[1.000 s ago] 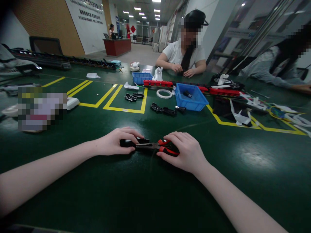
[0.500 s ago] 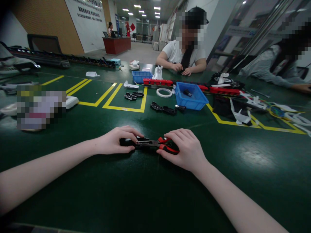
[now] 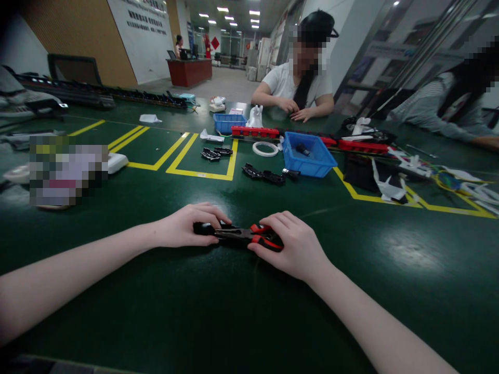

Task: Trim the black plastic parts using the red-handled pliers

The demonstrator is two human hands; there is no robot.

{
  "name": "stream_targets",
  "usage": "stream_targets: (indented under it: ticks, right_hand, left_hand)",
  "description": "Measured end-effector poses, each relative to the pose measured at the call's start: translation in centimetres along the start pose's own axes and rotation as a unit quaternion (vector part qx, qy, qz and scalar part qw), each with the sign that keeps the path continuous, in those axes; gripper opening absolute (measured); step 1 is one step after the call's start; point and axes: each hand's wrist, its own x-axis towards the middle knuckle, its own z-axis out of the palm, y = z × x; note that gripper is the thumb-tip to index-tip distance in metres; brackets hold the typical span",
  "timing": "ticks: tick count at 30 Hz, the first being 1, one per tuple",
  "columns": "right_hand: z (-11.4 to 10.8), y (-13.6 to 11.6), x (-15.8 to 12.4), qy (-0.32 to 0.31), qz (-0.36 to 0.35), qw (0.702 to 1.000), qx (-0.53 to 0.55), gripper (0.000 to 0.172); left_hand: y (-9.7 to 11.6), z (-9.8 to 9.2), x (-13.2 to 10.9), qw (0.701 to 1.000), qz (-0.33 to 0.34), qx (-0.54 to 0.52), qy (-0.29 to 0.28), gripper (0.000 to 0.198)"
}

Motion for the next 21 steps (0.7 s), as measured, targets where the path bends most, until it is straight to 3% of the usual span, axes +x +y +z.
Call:
stream_targets:
  ticks: [8,14,21]
  right_hand:
    - [-0.05,-0.44,-0.07,-0.048,0.02,0.999,0.005,0.047]
    - [0.18,-0.68,-0.1,-0.083,0.025,0.996,-0.007,0.032]
    - [0.5,-0.37,-0.27,-0.042,-0.038,0.995,-0.079,0.037]
  left_hand:
    - [0.0,-0.03,0.0,1.0,-0.006,0.003,0.004,0.008]
    - [0.08,-0.02,0.04,1.0,-0.002,0.008,0.006,0.008]
    - [0.06,0.27,0.03,1.0,0.015,0.013,0.021,0.007]
